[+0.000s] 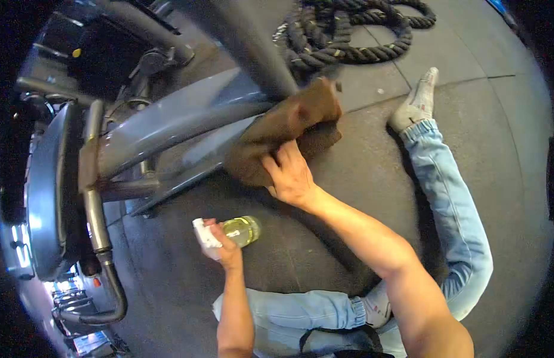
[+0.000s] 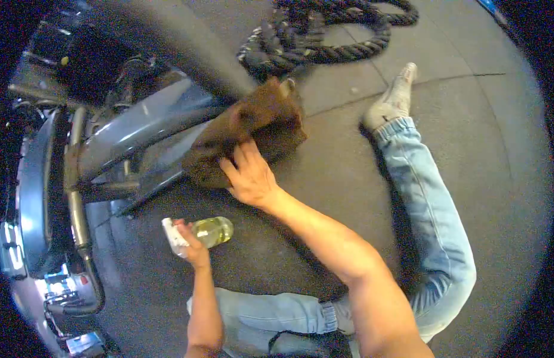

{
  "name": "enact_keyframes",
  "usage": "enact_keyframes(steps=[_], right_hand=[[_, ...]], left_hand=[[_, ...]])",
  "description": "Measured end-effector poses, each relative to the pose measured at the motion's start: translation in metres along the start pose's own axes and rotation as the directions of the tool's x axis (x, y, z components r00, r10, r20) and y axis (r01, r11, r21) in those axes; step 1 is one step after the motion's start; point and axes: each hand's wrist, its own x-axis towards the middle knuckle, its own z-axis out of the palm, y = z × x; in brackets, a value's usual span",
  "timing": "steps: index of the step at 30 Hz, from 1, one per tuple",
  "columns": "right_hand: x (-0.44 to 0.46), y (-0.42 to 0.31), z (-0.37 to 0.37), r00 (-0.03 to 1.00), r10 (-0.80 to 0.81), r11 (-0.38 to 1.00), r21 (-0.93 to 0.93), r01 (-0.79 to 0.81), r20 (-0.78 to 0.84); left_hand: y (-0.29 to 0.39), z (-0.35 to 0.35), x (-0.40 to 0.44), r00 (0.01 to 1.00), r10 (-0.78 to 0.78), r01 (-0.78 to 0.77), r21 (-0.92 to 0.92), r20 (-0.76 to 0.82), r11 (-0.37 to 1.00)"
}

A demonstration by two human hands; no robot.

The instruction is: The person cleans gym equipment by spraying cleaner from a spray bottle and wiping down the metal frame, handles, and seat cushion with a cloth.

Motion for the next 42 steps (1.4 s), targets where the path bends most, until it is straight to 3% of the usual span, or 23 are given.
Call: enact_keyframes(steps=[1, 3, 5, 7, 9, 10, 11, 14, 15, 18, 19, 20, 21, 23, 25, 27, 29, 31, 33, 35, 37, 41, 42], right_hand=[[0.001, -0.003, 0.002, 0.986, -0.05, 0.998, -0.024, 0.054, 0.162], [0.007, 0.026, 0.038, 0.771, 0.211, 0.973, -0.055, -0.223, 0.6], [0.01, 0.027, 0.047, 0.962, 0.188, 0.962, -0.236, -0.139, 0.2], [0.068, 0.007, 0.03, 0.683, 0.53, 0.84, -0.201, -0.503, 0.503], [0.092, -0.007, 0.037, 0.709, 0.443, 0.878, -0.428, -0.217, 0.549], [0.072, 0.021, 0.093, 0.997, -0.048, 0.941, -0.337, 0.023, -0.067], [0.078, 0.013, 0.099, 0.997, -0.06, 0.94, -0.339, 0.04, -0.05], [0.104, -0.028, 0.103, 0.881, 0.024, 0.962, -0.252, 0.109, 0.473], [0.099, -0.026, 0.102, 0.873, 0.025, 0.962, -0.25, 0.112, 0.487], [0.072, 0.024, 0.09, 0.919, -0.281, 0.906, -0.24, 0.35, 0.276], [0.076, 0.023, 0.068, 0.938, -0.072, 0.957, -0.242, 0.161, 0.339], [0.084, 0.014, 0.041, 0.759, 0.348, 0.893, -0.442, -0.089, 0.55], [0.06, 0.052, 0.041, 0.956, 0.053, 0.948, -0.317, 0.044, 0.29], [0.056, 0.049, 0.042, 0.961, 0.029, 0.9, -0.426, 0.094, 0.274], [0.057, 0.048, 0.041, 0.975, -0.134, 0.859, -0.47, 0.204, 0.177], [0.058, 0.044, 0.039, 0.967, -0.06, 0.881, -0.442, 0.168, 0.248], [0.061, 0.032, 0.03, 0.931, 0.204, 0.925, -0.37, -0.083, 0.302], [0.065, 0.032, 0.021, 0.894, 0.286, 0.924, -0.347, -0.161, 0.345], [0.072, 0.054, 0.008, 0.823, 0.251, 0.967, -0.163, -0.194, 0.51], [0.066, 0.061, 0.011, 0.844, 0.178, 0.979, -0.178, -0.101, 0.506], [0.068, 0.043, 0.015, 0.871, 0.069, 0.814, -0.532, 0.233, 0.486], [0.077, 0.006, 0.036, 0.827, -0.191, 0.749, -0.466, 0.471, 0.529], [0.076, -0.014, 0.051, 0.774, 0.011, 0.91, -0.328, 0.255, 0.633]], left_hand=[[0.0, 0.001, 0.001, 1.0, 0.014, -0.015, -0.018, -0.02, 1.0], [0.007, 0.007, 0.0, 0.996, 0.008, -0.015, -0.069, -0.092, 0.998], [0.0, 0.005, 0.002, 0.986, 0.152, -0.151, 0.032, -0.063, 0.988], [0.01, 0.005, 0.006, 0.989, 0.134, -0.134, 0.004, -0.055, 0.991], [0.035, -0.001, 0.016, 0.984, 0.178, -0.18, 0.069, 0.024, 0.981], [0.034, -0.002, 0.021, 0.978, 0.204, -0.206, 0.064, 0.049, 0.976], [0.037, -0.002, 0.026, 0.981, 0.188, -0.19, 0.059, 0.037, 0.98], [0.029, -0.005, 0.036, 0.976, 0.148, -0.14, -0.058, 0.159, 0.988], [0.026, -0.008, 0.039, 0.978, 0.131, -0.124, -0.057, 0.16, 0.991], [0.016, -0.014, 0.05, 0.941, 0.084, -0.064, -0.069, 0.329, 0.996], [0.013, -0.015, 0.052, 0.944, 0.066, -0.044, -0.074, 0.324, 0.996], [0.011, -0.015, 0.056, 0.937, 0.045, -0.022, -0.069, 0.346, 0.997], [0.01, -0.015, 0.059, 0.93, 0.026, -0.002, -0.064, 0.367, 0.998], [0.007, -0.014, 0.068, 0.937, 0.027, 0.008, -0.098, 0.349, 0.995], [0.008, -0.016, 0.076, 0.939, 0.022, -0.007, -0.044, 0.342, 0.999], [0.008, -0.024, 0.081, 0.932, 0.009, -0.001, -0.022, 0.361, 1.0], [0.003, -0.028, 0.082, 0.899, -0.067, 0.064, 0.02, 0.433, 0.998], [-0.006, -0.029, 0.081, 0.9, -0.051, 0.048, 0.019, 0.433, 0.999], [-0.015, -0.031, 0.083, 0.944, 0.111, -0.083, -0.104, 0.31, 0.991], [-0.02, -0.042, 0.085, 0.941, 0.044, -0.03, -0.048, 0.337, 0.998], [-0.027, -0.052, 0.084, 0.958, -0.041, 0.059, -0.057, 0.282, 0.997], [-0.035, -0.075, 0.086, 0.999, -0.021, 0.021, 0.021, -0.028, 1.0], [-0.036, -0.08, 0.086, 0.994, -0.026, 0.036, 0.091, -0.106, 0.995]])
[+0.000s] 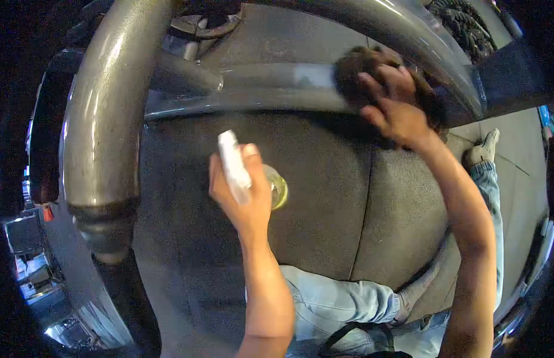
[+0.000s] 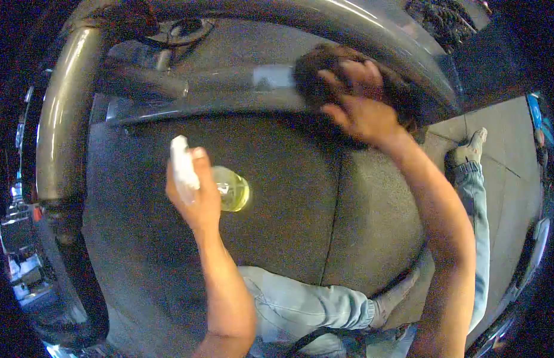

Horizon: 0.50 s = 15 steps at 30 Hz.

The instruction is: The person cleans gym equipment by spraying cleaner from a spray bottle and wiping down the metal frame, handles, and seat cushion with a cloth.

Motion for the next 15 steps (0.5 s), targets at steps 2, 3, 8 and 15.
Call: enact_keyframes(steps=[2, 3, 8, 15], right_hand=[[0.033, -0.057, 0.012, 0.997, -0.076, 0.99, 0.12, 0.073, 0.015], [0.055, -0.087, 0.026, 0.954, -0.258, 0.966, -0.064, 0.251, -0.156], [0.179, -0.194, 0.07, 0.951, -0.161, 0.987, -0.068, 0.148, -0.264], [0.123, -0.144, 0.066, 0.931, -0.178, 0.982, 0.001, 0.188, -0.318]], left_hand=[[0.0, -0.003, -0.001, 0.99, -0.012, 0.019, 0.047, -0.142, 0.999], [-0.002, -0.006, -0.002, 0.98, -0.017, 0.032, 0.072, -0.196, 0.997], [-0.033, -0.019, -0.007, 0.952, -0.095, 0.108, 0.029, -0.291, 0.994], [-0.035, -0.02, -0.009, 0.94, -0.049, 0.091, 0.109, -0.338, 0.99]])
